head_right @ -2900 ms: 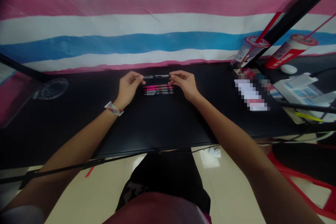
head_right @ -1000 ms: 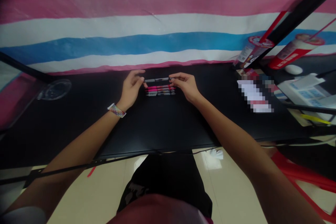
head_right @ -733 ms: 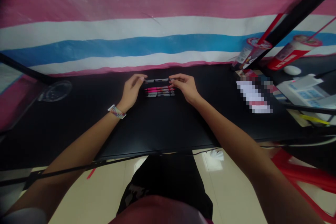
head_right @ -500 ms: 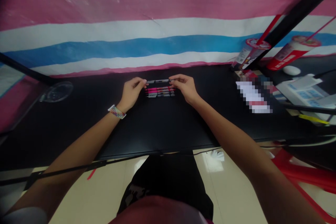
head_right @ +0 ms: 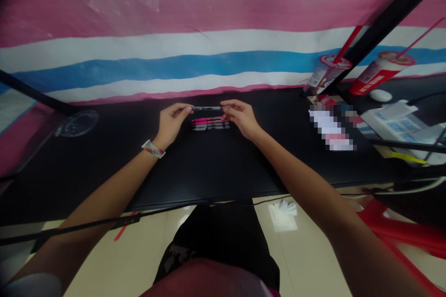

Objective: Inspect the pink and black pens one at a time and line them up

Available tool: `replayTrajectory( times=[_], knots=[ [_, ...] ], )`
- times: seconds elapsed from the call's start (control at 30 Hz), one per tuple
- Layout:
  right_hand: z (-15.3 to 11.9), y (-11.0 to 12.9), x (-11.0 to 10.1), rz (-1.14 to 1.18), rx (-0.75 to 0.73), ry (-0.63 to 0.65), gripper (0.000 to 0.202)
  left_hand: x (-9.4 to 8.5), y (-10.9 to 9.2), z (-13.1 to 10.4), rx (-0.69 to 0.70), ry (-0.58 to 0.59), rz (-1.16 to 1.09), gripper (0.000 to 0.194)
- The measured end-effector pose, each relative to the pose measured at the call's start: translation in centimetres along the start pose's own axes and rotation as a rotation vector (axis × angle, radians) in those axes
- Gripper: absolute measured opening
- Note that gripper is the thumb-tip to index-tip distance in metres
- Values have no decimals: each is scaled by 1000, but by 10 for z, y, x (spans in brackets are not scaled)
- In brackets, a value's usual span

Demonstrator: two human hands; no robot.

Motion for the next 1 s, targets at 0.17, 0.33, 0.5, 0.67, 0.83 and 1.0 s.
replayTrajectory(
  times=[0.17, 0.33, 0.5, 0.67, 0.83, 1.0],
  knots=[
    [0, 3, 4, 150, 120, 85, 22, 0, 2, 0, -18, -10, -116, 28],
    [-1, 7, 4, 389, 276, 156, 35, 2, 0, -1, -26, -32, -205, 24],
    [-4, 12, 6, 452, 286, 182, 42, 2, -2, -2, -5, -46, -261, 15],
    [-4, 11, 7, 454, 262, 166, 41, 3, -2, -3, -24, -26, -256, 18],
    [-1, 3, 5, 510, 259, 97, 32, 5, -4, -4, -38, -19, -296, 24],
    [-1, 1, 6, 496, 237, 70, 34, 7, -6, -3, -51, -29, -330, 24]
  ],
)
Point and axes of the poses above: each hand's wrist, its own z-axis towards the middle knuckle, its own x-axis out of the palm, y = z × x, the point moved 1 cm from there along z, towards the middle knuckle, and after that the axes turned 9 degrees about y, right-handed, at the moved point
